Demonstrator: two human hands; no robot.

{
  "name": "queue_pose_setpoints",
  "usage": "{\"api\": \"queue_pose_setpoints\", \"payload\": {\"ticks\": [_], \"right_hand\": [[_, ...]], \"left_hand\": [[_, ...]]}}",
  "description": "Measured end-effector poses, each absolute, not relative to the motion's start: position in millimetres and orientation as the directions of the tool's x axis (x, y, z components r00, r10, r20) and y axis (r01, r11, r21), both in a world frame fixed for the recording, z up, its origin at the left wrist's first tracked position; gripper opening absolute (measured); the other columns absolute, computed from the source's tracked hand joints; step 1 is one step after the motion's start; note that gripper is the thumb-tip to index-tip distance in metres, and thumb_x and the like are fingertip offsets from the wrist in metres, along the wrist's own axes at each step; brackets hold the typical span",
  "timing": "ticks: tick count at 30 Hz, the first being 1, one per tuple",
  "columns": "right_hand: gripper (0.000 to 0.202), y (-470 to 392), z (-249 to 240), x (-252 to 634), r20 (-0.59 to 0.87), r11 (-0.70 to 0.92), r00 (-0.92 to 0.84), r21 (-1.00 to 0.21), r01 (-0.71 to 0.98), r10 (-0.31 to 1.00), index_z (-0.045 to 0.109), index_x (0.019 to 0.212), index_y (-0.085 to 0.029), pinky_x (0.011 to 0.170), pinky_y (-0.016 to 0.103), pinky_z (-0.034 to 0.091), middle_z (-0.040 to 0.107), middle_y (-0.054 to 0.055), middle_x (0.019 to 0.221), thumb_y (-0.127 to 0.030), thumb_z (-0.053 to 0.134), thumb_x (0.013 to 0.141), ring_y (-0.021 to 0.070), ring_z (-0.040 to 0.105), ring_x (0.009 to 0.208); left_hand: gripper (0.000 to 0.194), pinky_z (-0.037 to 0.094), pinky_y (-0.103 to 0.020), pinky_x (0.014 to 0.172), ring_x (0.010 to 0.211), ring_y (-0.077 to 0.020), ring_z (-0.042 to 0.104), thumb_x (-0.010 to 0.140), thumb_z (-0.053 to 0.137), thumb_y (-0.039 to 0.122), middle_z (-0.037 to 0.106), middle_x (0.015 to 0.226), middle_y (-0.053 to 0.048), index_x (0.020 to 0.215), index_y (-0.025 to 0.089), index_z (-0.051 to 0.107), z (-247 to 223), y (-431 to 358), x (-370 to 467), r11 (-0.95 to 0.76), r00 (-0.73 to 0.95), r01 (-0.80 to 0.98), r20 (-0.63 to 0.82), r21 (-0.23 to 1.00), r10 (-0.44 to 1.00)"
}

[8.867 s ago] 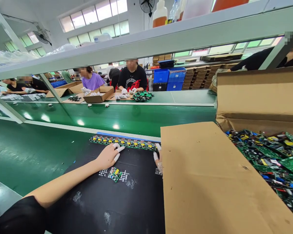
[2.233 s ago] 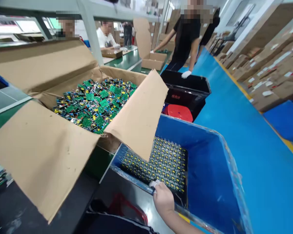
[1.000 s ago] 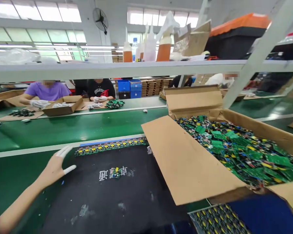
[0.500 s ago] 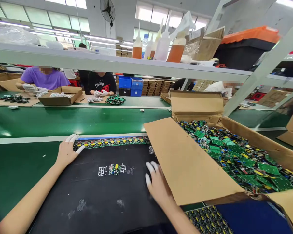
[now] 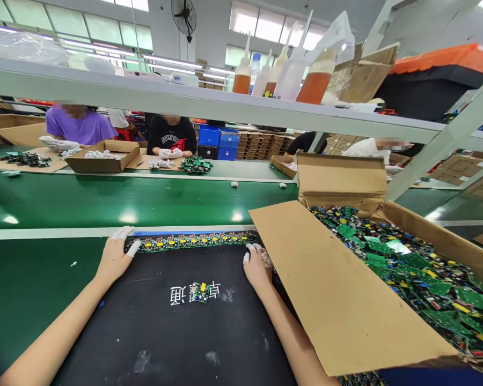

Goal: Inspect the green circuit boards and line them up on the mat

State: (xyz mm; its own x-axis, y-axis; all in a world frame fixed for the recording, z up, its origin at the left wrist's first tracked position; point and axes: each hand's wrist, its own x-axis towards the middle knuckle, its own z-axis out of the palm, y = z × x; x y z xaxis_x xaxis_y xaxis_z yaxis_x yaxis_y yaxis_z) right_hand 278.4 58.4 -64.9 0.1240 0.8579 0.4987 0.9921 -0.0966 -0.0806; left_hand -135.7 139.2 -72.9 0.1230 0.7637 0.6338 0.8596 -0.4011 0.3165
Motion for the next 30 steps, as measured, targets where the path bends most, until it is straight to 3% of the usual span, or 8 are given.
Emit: {"api": "queue_pose_setpoints", "payload": {"ticks": [19, 25, 30], "right_hand": [[0.036, 57.2, -71.7, 278.2, 0.491, -0.083, 0.11, -0.077, 0.994, 0.864, 0.061, 0.113, -0.009, 0.092, 0.04, 0.04, 0.061, 0.017, 0.115, -0.015, 0.04, 0.085, 0.0277, 0.054, 0.103], [0.035, 54.4, -73.1, 272.4, 0.49, -0.113, 0.163, -0.131, 0.985, 0.856, 0.06, 0.113, -0.008, 0.093, 0.04, 0.038, 0.059, 0.017, 0.119, -0.015, 0.039, 0.086, 0.0283, 0.053, 0.106], [0.034, 53.3, -71.0, 272.5, 0.503, -0.103, 0.168, -0.154, 0.983, 0.848, 0.061, 0.112, -0.007, 0.091, 0.039, 0.039, 0.061, 0.018, 0.115, -0.014, 0.04, 0.085, 0.0279, 0.056, 0.102]], "left_hand": [[0.054, 0.033, -0.053, 0.104, 0.124, -0.0367, 0.04, 0.087, 0.04, 0.052, 0.046, 0.131, -0.018, 0.128, 0.017, 0.044, -65.8, 131.3, -126.7, -0.35, 0.179, 0.908, 0.54, 0.231, 0.822], [0.054, 0.033, -0.053, 0.104, 0.128, -0.0362, 0.037, 0.088, 0.04, 0.048, 0.044, 0.132, -0.018, 0.131, 0.016, 0.04, -56.1, 129.9, -123.2, -0.342, 0.184, 0.915, 0.536, 0.211, 0.824], [0.044, 0.034, -0.054, 0.103, 0.125, -0.0365, 0.04, 0.087, 0.044, 0.04, 0.043, 0.133, -0.019, 0.123, 0.015, 0.048, -38.9, 122.3, -117.3, -0.392, 0.225, 0.894, 0.541, 0.215, 0.81]]}}
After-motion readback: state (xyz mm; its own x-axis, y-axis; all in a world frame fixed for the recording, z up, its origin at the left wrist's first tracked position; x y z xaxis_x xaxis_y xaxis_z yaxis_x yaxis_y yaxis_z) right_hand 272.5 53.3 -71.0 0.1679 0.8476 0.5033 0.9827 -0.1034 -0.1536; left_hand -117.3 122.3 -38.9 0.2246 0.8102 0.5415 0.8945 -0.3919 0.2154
